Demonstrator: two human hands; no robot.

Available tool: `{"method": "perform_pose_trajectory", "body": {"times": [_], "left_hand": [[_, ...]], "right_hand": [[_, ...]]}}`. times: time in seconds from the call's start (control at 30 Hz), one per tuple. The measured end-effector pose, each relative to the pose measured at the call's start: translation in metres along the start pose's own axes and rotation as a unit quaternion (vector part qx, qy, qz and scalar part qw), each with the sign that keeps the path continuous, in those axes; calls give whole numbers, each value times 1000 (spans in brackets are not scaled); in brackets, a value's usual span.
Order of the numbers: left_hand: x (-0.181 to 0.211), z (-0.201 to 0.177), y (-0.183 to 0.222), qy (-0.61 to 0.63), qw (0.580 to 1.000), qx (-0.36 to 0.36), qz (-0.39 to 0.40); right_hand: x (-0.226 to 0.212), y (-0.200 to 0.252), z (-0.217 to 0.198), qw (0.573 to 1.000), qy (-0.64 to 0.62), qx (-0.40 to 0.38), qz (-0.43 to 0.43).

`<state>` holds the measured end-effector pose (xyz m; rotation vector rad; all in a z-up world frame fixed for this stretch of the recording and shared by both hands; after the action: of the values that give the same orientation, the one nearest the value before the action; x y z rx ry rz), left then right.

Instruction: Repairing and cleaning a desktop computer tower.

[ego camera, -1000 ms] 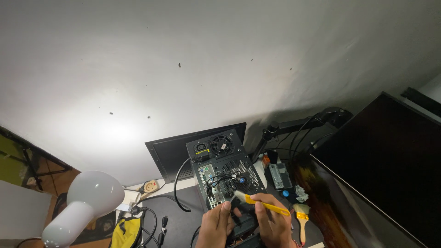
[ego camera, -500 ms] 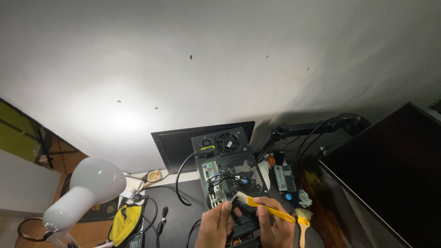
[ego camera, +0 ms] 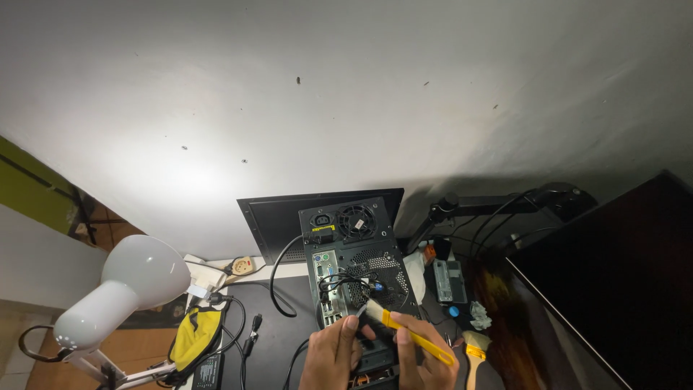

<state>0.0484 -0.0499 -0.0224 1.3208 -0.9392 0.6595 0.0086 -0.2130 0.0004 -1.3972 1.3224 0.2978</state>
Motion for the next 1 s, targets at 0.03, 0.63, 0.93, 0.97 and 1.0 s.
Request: {"method": "perform_pose_trajectory", "body": {"times": [0.03,0.63,0.93,0.97,1.0], "left_hand": [[-2,1,0,0,1000,1,-2],[-2,-6,-6,-3,1000,13,3],[5,-8,0,39,998,-42,11],[6,-8,0,38,997,-59,-18],[7,-9,1,37,995,-74,-46]], "right_hand": [[-3,-1,1,1000,0,-2,1],[3,-8,3,990,-53,-67,-108],[20,-3,5,993,-60,-104,-11],[13,-8,4,997,-63,-49,4],[5,-13,4,998,-66,4,20]]}}
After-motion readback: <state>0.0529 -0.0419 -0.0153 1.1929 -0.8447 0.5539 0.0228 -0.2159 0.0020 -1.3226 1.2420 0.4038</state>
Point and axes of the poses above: each hand's wrist, its own y-axis away from the middle knuckle, its own z-axis out of the palm, x = y × z, the point moved 2 cm from there along -y, towards the middle knuckle, and after that the axes turned 15 degrees about -z, right-handed, at the moved point
